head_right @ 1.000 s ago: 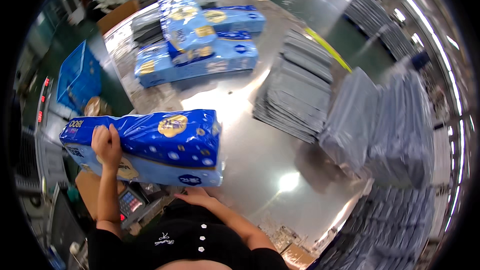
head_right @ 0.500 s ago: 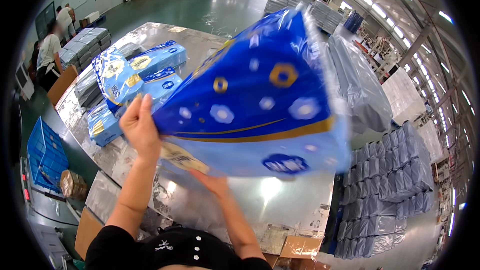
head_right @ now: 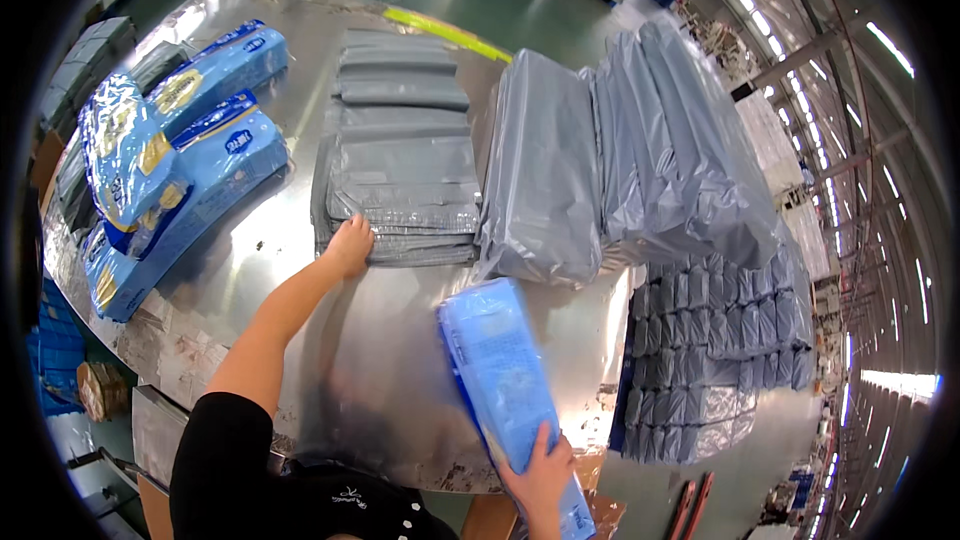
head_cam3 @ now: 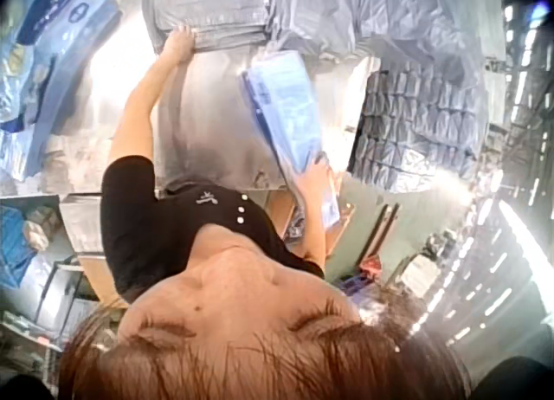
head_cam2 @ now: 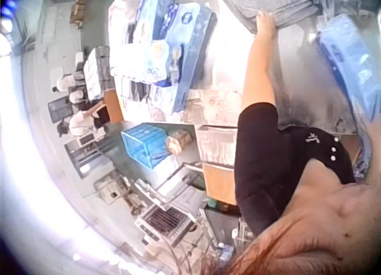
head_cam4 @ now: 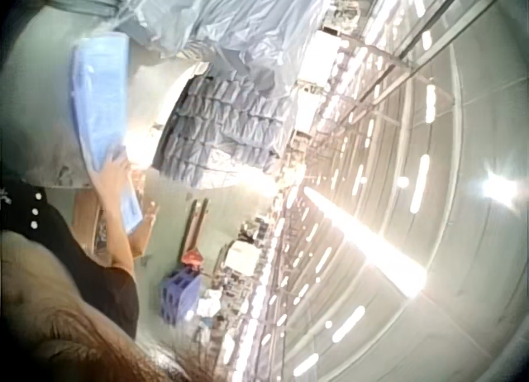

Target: The person places packages of tissue paper into gray plastic mailer bags on a metal table. They fold the top of each bag closed and stack the sealed packages. Another person is visible in the background performing similar packaging tasks.

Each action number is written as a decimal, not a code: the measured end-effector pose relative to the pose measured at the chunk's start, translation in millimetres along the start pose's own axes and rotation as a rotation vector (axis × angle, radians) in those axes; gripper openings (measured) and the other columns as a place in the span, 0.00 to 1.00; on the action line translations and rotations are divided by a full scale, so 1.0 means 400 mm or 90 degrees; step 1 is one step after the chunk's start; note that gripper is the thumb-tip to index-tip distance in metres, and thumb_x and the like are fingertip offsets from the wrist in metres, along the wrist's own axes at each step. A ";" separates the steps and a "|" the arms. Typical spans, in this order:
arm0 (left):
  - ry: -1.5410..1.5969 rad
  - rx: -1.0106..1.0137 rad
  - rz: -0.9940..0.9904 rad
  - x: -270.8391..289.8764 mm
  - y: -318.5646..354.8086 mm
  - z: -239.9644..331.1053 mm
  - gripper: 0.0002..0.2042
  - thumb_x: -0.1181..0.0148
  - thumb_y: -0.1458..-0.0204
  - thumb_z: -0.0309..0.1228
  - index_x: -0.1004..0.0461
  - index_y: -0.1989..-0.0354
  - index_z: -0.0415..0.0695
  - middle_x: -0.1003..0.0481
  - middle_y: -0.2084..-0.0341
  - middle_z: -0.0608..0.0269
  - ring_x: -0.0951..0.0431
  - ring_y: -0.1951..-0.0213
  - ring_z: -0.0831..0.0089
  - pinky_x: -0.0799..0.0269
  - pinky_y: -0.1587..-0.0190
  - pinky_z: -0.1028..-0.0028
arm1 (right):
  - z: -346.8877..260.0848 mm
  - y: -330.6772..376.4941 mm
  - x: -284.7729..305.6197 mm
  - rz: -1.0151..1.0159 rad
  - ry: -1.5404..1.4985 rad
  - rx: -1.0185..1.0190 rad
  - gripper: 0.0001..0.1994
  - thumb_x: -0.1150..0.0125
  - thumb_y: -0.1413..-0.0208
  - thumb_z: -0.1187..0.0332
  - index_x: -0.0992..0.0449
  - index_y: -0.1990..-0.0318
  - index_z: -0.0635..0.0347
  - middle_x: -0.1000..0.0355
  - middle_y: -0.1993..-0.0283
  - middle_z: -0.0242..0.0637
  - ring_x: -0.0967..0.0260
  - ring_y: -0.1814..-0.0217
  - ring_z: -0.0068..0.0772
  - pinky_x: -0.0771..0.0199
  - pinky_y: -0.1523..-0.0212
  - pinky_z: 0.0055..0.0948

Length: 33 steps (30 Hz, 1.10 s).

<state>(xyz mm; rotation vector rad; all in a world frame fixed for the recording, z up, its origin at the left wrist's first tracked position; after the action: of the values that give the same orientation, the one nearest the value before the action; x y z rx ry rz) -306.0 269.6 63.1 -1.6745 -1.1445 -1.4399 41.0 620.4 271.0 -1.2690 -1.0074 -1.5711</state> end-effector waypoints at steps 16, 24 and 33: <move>0.136 -0.319 -0.107 0.041 0.460 -0.011 0.16 0.45 0.52 0.41 0.25 0.72 0.38 0.25 0.72 0.52 0.24 0.67 0.55 0.26 0.66 0.63 | 0.144 -0.015 -0.070 -0.112 -0.146 -0.036 0.60 0.25 0.77 0.61 0.57 0.30 0.58 0.46 0.44 0.51 0.47 0.40 0.54 0.45 0.40 0.44; 0.067 -0.071 0.085 0.030 0.230 -0.071 0.14 0.42 0.55 0.35 0.30 0.63 0.40 0.29 0.69 0.56 0.25 0.66 0.58 0.27 0.66 0.62 | 0.213 0.019 -0.040 -0.445 -0.923 -0.186 0.55 0.31 0.80 0.67 0.48 0.34 0.67 0.38 0.40 0.49 0.41 0.38 0.43 0.44 0.37 0.35; 0.114 -0.072 0.272 0.176 0.234 -0.167 0.06 0.48 0.45 0.34 0.35 0.69 0.46 0.30 0.76 0.60 0.25 0.80 0.60 0.31 0.79 0.63 | -0.091 -0.055 -0.174 -0.763 -0.988 0.090 0.52 0.33 0.74 0.61 0.48 0.33 0.65 0.40 0.37 0.47 0.42 0.35 0.42 0.44 0.36 0.33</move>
<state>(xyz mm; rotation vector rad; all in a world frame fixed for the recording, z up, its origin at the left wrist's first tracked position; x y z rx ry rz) -247.5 185.8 151.0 -1.6978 -0.5716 -1.3616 17.7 601.8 195.0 -1.8536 -3.1948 -0.8296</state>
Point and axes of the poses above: each hand's wrist, its own y-axis away from the middle knuckle, its own x-axis out of the back of the hand, z = x × y, the point moved 4 cm from there along -y, towards the middle knuckle
